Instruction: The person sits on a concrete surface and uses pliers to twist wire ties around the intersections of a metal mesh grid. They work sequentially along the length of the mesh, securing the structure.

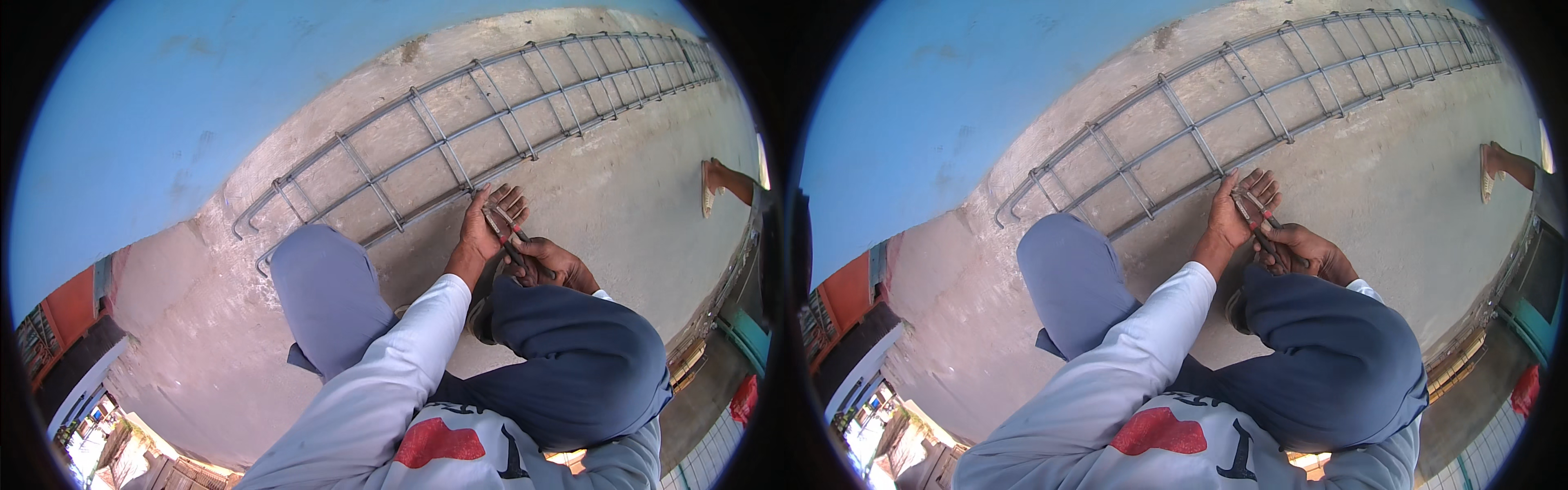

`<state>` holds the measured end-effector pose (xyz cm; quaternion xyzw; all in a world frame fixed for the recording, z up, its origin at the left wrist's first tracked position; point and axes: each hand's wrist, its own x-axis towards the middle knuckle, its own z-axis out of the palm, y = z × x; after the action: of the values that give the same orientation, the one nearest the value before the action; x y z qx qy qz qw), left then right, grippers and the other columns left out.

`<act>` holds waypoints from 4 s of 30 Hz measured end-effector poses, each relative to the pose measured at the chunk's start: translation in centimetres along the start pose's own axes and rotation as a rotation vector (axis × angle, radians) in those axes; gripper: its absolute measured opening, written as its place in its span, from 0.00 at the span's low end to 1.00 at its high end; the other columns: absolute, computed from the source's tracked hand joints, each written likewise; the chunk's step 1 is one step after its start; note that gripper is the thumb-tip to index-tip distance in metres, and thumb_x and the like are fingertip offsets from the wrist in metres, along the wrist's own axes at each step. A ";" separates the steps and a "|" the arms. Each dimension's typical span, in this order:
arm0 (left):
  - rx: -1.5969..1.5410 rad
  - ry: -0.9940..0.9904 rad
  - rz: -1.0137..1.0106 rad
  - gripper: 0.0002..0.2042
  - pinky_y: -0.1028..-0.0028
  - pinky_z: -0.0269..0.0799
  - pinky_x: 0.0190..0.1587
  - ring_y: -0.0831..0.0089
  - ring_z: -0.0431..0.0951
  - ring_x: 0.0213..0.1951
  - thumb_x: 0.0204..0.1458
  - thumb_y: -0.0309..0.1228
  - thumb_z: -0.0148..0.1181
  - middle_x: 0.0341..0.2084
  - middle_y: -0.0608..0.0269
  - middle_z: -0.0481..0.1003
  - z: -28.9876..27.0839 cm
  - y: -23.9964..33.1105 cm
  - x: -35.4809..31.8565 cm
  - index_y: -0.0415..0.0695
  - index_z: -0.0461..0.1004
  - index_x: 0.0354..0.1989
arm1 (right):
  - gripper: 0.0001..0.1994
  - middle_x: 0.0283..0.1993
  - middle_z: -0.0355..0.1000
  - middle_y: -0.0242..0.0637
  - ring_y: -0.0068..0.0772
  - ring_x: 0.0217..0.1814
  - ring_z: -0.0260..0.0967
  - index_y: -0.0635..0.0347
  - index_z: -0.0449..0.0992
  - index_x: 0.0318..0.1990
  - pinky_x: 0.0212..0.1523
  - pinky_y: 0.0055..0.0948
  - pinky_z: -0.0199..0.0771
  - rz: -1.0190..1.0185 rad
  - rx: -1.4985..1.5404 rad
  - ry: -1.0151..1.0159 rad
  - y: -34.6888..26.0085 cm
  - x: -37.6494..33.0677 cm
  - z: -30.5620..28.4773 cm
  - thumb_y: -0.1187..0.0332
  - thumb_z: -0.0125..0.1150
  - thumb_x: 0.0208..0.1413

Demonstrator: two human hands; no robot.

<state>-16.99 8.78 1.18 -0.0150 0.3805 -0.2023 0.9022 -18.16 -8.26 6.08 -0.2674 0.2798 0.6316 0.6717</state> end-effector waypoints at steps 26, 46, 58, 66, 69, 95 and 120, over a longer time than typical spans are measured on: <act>-0.196 0.052 0.032 0.14 0.74 0.70 0.29 0.77 0.64 0.18 0.58 0.43 0.66 0.14 0.75 0.64 -0.7 -2.1 2.4 0.50 0.71 0.28 | 0.13 0.26 0.72 0.32 0.25 0.23 0.71 0.62 0.74 0.39 0.22 0.24 0.69 0.081 -0.459 0.338 -4.3 -2.6 3.2 0.60 0.62 0.65; -0.135 0.406 0.092 0.23 0.70 0.65 0.22 0.76 0.55 0.14 0.70 0.47 0.44 0.13 0.71 0.53 1.4 -2.8 5.5 0.49 0.55 0.22 | 0.21 0.46 0.76 0.52 0.53 0.50 0.76 0.62 0.74 0.54 0.53 0.47 0.75 -0.265 -2.038 1.147 -0.9 -2.3 3.9 0.59 0.61 0.57; 0.116 0.003 -0.041 0.22 0.61 0.77 0.47 0.68 0.80 0.41 0.59 0.54 0.60 0.41 0.63 0.81 0.6 -2.3 -1.3 0.48 0.75 0.49 | 0.18 0.26 0.69 0.30 0.27 0.25 0.68 0.58 0.76 0.37 0.25 0.32 0.72 0.234 -0.774 0.392 -5.6 -2.3 1.0 0.51 0.63 0.62; -0.187 -0.146 0.098 0.11 0.72 0.73 0.31 0.77 0.69 0.22 0.67 0.40 0.55 0.17 0.72 0.67 -2.0 -2.3 4.1 0.45 0.74 0.38 | 0.21 0.32 0.76 0.44 0.44 0.37 0.77 0.63 0.76 0.43 0.40 0.45 0.75 0.050 -1.317 0.544 -6.1 -3.2 3.6 0.50 0.64 0.59; -0.165 0.081 0.149 0.16 0.71 0.72 0.28 0.77 0.62 0.17 0.69 0.41 0.50 0.12 0.74 0.57 0.4 -2.3 4.1 0.46 0.70 0.30 | 0.21 0.39 0.76 0.54 0.54 0.45 0.77 0.68 0.73 0.48 0.47 0.48 0.73 -0.138 -1.934 0.823 -5.2 -4.2 7.8 0.57 0.60 0.58; -0.227 0.101 0.139 0.15 0.64 0.75 0.46 0.78 0.63 0.17 0.66 0.41 0.56 0.13 0.76 0.60 0.8 -3.2 3.5 0.51 0.66 0.26 | 0.22 0.30 0.74 0.41 0.43 0.33 0.76 0.65 0.75 0.42 0.37 0.44 0.75 0.075 -1.520 0.685 -7.2 -3.8 5.6 0.51 0.63 0.61; -0.240 0.326 0.152 0.17 0.70 0.66 0.26 0.77 0.57 0.17 0.67 0.43 0.55 0.15 0.75 0.56 2.8 -2.5 3.9 0.49 0.65 0.26 | 0.19 0.28 0.76 0.45 0.41 0.33 0.78 0.66 0.76 0.39 0.34 0.40 0.75 -0.198 -1.829 0.806 -6.6 -4.0 6.4 0.54 0.63 0.60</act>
<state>-13.52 4.71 0.98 -0.0609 0.5430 -0.0867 0.8330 -11.46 -6.86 13.48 -0.8969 -0.1298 0.4074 0.1130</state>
